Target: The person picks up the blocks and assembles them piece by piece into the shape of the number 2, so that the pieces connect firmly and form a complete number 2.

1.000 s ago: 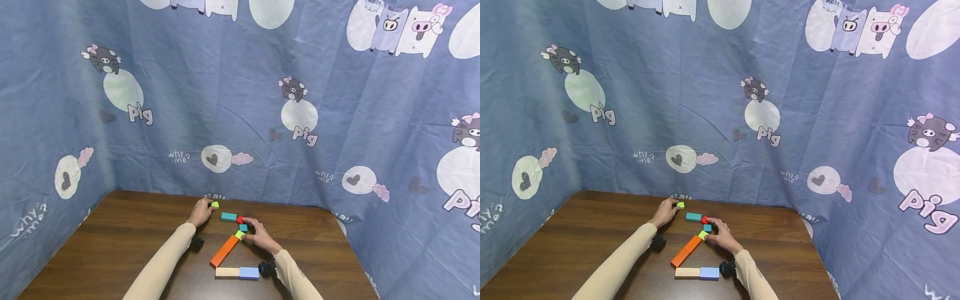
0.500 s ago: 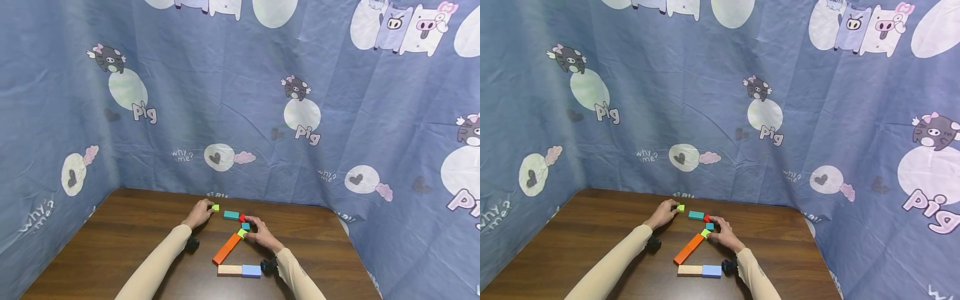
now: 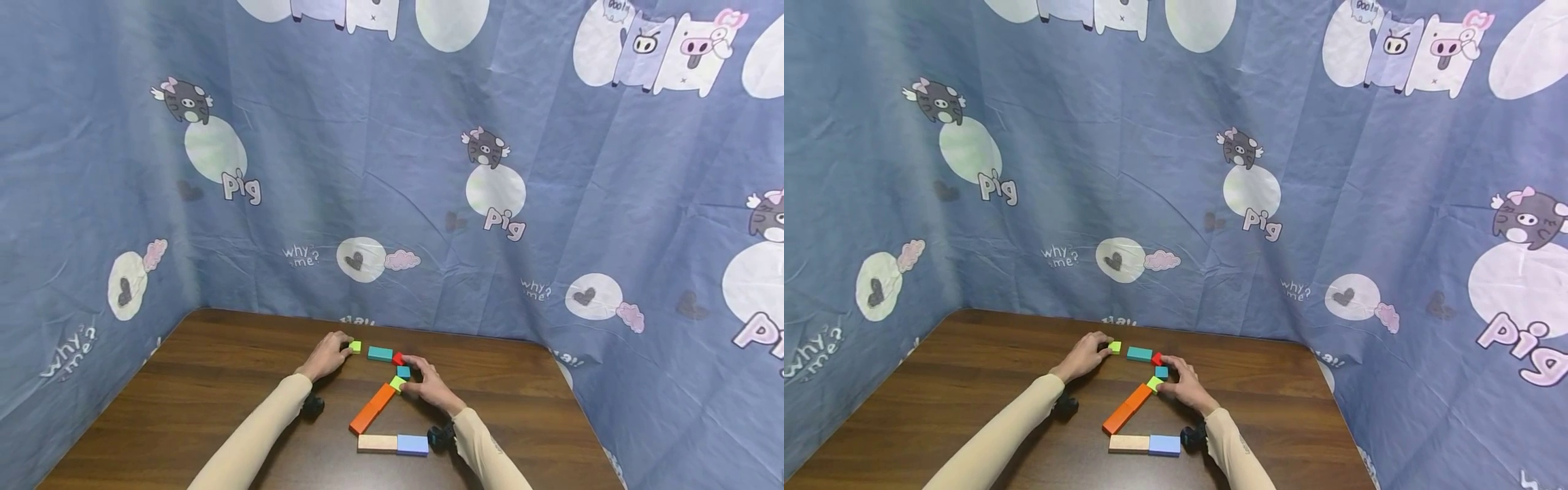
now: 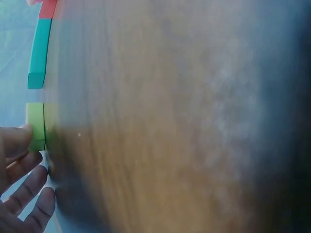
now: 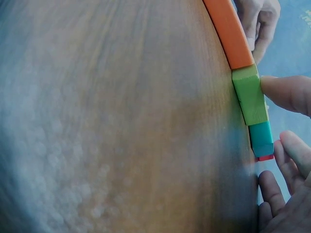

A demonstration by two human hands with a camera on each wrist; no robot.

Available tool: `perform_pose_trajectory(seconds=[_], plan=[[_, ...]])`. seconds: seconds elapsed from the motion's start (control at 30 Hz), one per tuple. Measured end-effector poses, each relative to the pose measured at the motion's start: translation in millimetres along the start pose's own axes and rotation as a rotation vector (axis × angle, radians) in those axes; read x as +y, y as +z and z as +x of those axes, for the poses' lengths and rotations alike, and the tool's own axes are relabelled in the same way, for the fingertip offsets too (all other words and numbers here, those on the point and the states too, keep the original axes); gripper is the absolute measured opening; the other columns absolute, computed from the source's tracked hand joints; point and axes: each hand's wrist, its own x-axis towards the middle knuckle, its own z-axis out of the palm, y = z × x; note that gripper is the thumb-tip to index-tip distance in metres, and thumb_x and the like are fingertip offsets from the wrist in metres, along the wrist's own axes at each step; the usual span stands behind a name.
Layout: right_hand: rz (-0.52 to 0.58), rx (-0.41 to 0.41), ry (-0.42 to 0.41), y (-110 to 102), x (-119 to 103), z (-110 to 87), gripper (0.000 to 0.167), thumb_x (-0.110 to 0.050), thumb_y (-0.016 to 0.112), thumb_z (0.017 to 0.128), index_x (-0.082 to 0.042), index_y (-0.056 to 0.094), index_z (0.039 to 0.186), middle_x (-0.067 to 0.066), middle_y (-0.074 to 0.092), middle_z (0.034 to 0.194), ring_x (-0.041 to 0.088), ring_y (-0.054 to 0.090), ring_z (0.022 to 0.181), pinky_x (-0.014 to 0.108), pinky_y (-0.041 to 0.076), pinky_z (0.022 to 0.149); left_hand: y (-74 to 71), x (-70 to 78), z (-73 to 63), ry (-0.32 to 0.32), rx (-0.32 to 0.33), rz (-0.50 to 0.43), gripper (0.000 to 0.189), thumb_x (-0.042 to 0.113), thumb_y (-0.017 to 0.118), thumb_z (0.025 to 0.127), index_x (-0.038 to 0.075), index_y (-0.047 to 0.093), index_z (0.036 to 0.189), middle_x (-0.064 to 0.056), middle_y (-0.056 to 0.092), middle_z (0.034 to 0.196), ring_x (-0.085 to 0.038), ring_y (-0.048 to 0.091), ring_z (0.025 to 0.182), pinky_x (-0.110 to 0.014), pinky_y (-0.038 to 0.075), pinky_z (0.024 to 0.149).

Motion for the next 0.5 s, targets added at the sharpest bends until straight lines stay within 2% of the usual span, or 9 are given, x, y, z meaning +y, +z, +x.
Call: perform_pose_trajectory(seconds=[0.13,0.5], plan=[[0.008,0.0,0.002,0.7,1.4,-0.4,0.063,-0.023,0.075,0.081,-0.012,0.049,0.138,0.012,0.046,0.143,0.035,0.036,0.127,0.055,0.024,0.101,3.2,-0.6,0.1,0.016,0.002,-0.005,0.029,0.016,0.065,0.092,0.004,0.066,0.118,-0.01,0.063,0.118,-0.03,0.055,0.115,-0.049,0.04,0.101],[0.014,0.009,0.003,1.0,-0.9,-0.2,0.062,-0.02,0.076,0.081,-0.011,0.05,0.137,0.012,0.046,0.142,0.035,0.036,0.127,0.056,0.024,0.102,6.6,3.8,1.8,0.053,0.015,0.023,0.029,0.019,0.068,0.089,0.006,0.068,0.115,-0.007,0.066,0.114,-0.027,0.057,0.11,-0.045,0.044,0.095]])
